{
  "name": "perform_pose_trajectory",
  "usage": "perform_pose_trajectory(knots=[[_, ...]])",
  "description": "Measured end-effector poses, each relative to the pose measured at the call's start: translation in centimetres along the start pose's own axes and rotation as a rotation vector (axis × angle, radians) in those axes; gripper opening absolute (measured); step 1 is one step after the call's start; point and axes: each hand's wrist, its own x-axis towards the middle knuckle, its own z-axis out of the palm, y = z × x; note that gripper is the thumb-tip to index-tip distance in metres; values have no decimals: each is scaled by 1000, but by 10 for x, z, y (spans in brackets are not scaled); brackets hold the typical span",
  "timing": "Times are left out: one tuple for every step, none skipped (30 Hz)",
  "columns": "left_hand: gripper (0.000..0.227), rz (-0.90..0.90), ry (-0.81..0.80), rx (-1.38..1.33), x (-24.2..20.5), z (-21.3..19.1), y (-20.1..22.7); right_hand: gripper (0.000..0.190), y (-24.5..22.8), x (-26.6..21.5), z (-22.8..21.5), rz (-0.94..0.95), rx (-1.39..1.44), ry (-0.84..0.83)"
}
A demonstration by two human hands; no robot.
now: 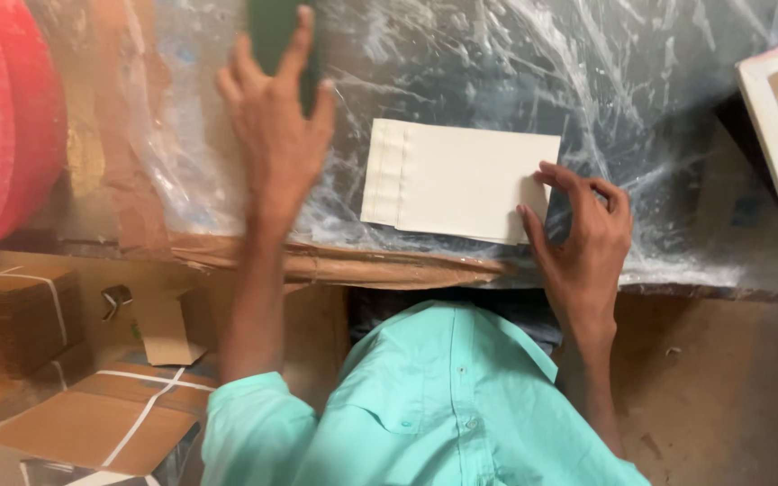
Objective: The person repeatedly smooths a small folded paper on a plastic-covered table using a green rectangular tool. They occasionally dip the tool into a red basin of water and continue smoothing the paper.
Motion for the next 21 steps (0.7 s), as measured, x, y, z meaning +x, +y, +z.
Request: perform_pose_trajectory(knots=[[70, 1, -37, -50, -1, 2, 13, 50, 1, 0, 0, -1, -20, -11], [67, -4, -137, -161, -4, 4, 32, 53, 2, 0, 0, 9, -8, -6], [64, -9, -238, -271, -11, 3, 53, 56, 3, -1, 1, 20, 3, -2], [65, 56, -217, -288, -20, 4, 77, 59, 3, -1, 2, 30, 10, 0], [65, 122, -196, -306, -34, 4, 103, 60, 4, -2, 2, 53, 11, 13], [71, 194, -105, -293, -52, 4, 126, 61, 5, -2, 3, 75, 12, 24], [77, 267, -14, -282, -67, 4, 145, 62, 6, -2, 6, 97, 12, 35], [79, 268, -55, -250, -81, 5, 157, 63, 7, -5, 6, 107, 15, 46], [81, 270, -96, -218, -91, 4, 164, 64, 8, -8, 6, 117, 18, 57], [83, 280, -130, -177, -96, 3, 163, 65, 9, -7, 6, 124, 28, 79], [81, 247, -122, -126, -98, 0, 156, 64, 10, -7, 4, 124, 1, 41], [79, 211, -110, -70, -96, -5, 145, 64, 10, -6, 2, 119, -22, 1], [81, 136, -125, 53, -94, -13, 130, 64, 8, -6, -4, 113, -44, -39], [85, 64, -125, 176, -91, -21, 117, 69, 7, -4, -10, 39, 0, -75], [83, 38, -71, 180, -91, -27, 109, 77, 3, -3, -17, -37, 45, -109], [81, 21, -12, 182, -90, -32, 104, 86, -1, -2, -24, -112, 87, -134], [80, 5, 48, 182, -91, -32, 104, 84, -7, 0, -26, -206, 70, -123], [78, 73, 9, 145, -95, -28, 108, 83, -15, -1, -24, -289, 48, -116], [76, 141, -31, 109, -100, -20, 117, 82, -24, -1, -18, -371, 25, -109], [74, 201, -75, 63, -111, -6, 130, 82, -33, -4, -11, -454, -6, -115], [73, 261, -120, 18, -122, 9, 145, 82, -40, -6, -3, -536, -37, -122]])
